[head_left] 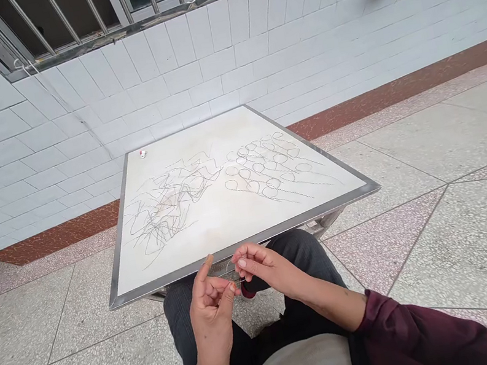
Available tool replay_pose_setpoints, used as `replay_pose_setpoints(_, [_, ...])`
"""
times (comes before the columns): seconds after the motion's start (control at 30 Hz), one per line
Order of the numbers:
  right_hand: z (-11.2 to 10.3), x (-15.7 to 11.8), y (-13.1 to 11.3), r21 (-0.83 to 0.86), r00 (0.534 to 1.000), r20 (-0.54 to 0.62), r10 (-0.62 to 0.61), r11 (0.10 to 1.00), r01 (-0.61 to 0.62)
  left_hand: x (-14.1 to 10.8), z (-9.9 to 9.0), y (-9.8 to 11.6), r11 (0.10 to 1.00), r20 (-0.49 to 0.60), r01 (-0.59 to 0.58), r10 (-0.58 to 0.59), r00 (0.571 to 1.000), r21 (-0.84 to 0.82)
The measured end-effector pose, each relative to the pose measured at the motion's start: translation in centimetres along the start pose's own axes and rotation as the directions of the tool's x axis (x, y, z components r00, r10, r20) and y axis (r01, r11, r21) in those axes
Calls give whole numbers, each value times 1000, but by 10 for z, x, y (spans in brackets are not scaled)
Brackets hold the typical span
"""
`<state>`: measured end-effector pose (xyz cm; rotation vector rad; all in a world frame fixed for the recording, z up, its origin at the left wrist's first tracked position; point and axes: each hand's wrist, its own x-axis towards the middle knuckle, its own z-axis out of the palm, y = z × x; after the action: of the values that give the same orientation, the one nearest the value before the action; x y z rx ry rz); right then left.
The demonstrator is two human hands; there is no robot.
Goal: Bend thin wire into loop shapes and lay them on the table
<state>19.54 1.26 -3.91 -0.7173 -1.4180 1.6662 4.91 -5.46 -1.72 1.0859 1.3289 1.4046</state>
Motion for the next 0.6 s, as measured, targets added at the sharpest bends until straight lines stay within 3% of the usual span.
replay_pose_setpoints(0.1, [-6, 4, 0, -297, 997, 10, -82, 951, 81, -2, 0, 1, 999, 58, 1, -4, 998, 49])
replay_pose_setpoints(0.23, [-9, 7, -4, -594, 964, 83, -254, 764, 252, -3, -3, 0, 998, 91, 10, -15, 996, 55])
replay_pose_setpoints(0.4, [-2, 6, -5, -697, 946, 118, -302, 653, 296, -2, -3, -2, 997, 102, 32, -39, 994, 68])
replay_pose_setpoints(0.6, [4, 6, 6, -729, 943, 57, -329, 632, 264, -2, 4, -5, 999, 48, 39, -39, 998, 12])
